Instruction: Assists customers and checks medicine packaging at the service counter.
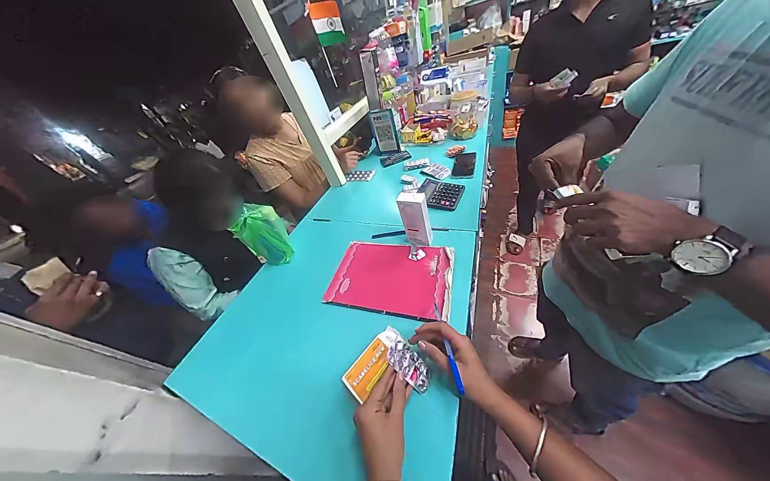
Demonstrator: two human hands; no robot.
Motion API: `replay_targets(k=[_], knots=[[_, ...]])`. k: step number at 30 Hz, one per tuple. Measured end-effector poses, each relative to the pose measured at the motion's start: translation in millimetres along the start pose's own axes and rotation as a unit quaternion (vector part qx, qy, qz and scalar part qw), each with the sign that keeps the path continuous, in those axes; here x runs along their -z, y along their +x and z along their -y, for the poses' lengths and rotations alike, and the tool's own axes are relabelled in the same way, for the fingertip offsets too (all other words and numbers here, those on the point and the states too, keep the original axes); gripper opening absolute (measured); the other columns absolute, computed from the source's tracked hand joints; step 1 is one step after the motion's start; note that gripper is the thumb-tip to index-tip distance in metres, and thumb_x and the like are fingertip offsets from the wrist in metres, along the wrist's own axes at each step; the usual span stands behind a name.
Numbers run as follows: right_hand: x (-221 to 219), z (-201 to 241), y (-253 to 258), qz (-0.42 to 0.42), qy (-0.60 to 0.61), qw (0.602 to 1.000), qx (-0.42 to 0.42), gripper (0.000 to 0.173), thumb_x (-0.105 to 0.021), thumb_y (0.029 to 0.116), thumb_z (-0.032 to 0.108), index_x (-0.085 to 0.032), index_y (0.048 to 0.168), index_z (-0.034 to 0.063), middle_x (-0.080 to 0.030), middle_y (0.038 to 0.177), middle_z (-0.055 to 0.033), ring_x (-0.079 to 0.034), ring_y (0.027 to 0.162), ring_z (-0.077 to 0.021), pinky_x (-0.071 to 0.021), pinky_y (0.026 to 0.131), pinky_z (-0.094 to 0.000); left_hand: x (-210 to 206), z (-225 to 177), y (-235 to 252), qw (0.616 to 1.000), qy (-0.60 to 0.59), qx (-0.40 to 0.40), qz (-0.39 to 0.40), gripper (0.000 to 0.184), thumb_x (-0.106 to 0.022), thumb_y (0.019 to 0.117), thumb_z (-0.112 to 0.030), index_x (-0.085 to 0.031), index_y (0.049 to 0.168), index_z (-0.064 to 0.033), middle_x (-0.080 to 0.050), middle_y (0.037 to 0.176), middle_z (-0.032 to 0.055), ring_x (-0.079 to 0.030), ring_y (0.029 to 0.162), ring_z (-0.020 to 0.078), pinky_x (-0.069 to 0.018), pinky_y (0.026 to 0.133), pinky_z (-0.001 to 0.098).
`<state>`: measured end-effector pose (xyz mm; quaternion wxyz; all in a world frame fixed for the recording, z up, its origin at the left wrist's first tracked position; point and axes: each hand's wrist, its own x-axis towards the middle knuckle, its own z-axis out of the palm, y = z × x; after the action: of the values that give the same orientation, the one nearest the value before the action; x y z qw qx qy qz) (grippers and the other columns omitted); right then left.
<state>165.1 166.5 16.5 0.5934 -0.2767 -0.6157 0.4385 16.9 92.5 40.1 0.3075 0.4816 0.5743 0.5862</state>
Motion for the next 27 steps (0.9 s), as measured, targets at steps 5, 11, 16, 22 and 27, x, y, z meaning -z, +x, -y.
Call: replay_targets(k=[5, 11, 16, 22, 27], knots=[[-3.6, 1.4, 2.5, 0.026, -0.042, 0.999, -0.006, 0.038, -0.072, 0.0928, 0.015, -0.062, 0.123, -0.0050, -0.073, 0.112, -0.0094, -0.070, 0.101, -0.0076, -0.0558, 0.092, -0.0240, -0.8, 0.0, -0.1, 1.000, 0.000, -0.011, -0.002, 0.030, -0.066, 0.0909, 0.006, -0.066, 0.119, 0.0141, -0.075, 0.107, 0.0227, -0.077, 0.089, 0.0139, -0.0626, 0.083, 0.0258], [-8.3, 4.3, 1.9, 0.053, -0.110, 0.992, -0.037, 0.038, -0.073, 0.0928, 0.018, -0.065, 0.123, -0.0034, -0.074, 0.107, -0.0118, -0.071, 0.098, -0.0109, -0.0567, 0.091, -0.0267, -0.8, 1.8, 0.8, 1.000, -0.003, -0.024, 0.005, 0.030, -0.066, 0.0916, 0.005, -0.066, 0.120, 0.0135, -0.075, 0.107, 0.0218, -0.077, 0.090, 0.0143, -0.0625, 0.084, 0.0262], [-9.0, 5.7, 1.6, 0.052, -0.124, 0.990, -0.046, 0.032, -0.071, 0.0935, 0.018, -0.067, 0.120, -0.0001, -0.075, 0.097, -0.0056, -0.071, 0.087, -0.0058, -0.0572, 0.082, -0.0231, -0.3, 5.0, 3.0, 1.000, -0.004, -0.026, 0.008, 0.028, -0.067, 0.0916, 0.004, -0.068, 0.119, 0.0117, -0.076, 0.104, 0.0184, -0.077, 0.088, 0.0134, -0.0631, 0.082, 0.0261], [-8.2, 5.1, 1.0, 0.049, -0.123, 0.990, -0.041, 0.032, -0.072, 0.0930, 0.019, -0.067, 0.119, 0.0005, -0.076, 0.096, -0.0039, -0.071, 0.085, -0.0044, -0.0576, 0.081, -0.0215, 0.3, 3.7, 5.4, 0.999, 0.023, -0.035, 0.015, 0.030, -0.067, 0.0921, -0.003, -0.067, 0.118, 0.0111, -0.077, 0.099, 0.0155, -0.077, 0.084, 0.0126, -0.0636, 0.079, 0.0269], [-8.3, 7.1, 0.5, 0.052, -0.111, 0.991, -0.053, 0.033, -0.073, 0.0924, 0.018, -0.067, 0.119, 0.0003, -0.076, 0.096, -0.0033, -0.071, 0.084, -0.0033, -0.0577, 0.079, -0.0209, -0.9, 4.4, 6.2, 0.999, 0.020, -0.034, 0.013, 0.025, -0.065, 0.0947, -0.002, -0.065, 0.117, 0.0102, -0.077, 0.095, 0.0132, -0.077, 0.080, 0.0118, -0.0643, 0.077, 0.0273]])
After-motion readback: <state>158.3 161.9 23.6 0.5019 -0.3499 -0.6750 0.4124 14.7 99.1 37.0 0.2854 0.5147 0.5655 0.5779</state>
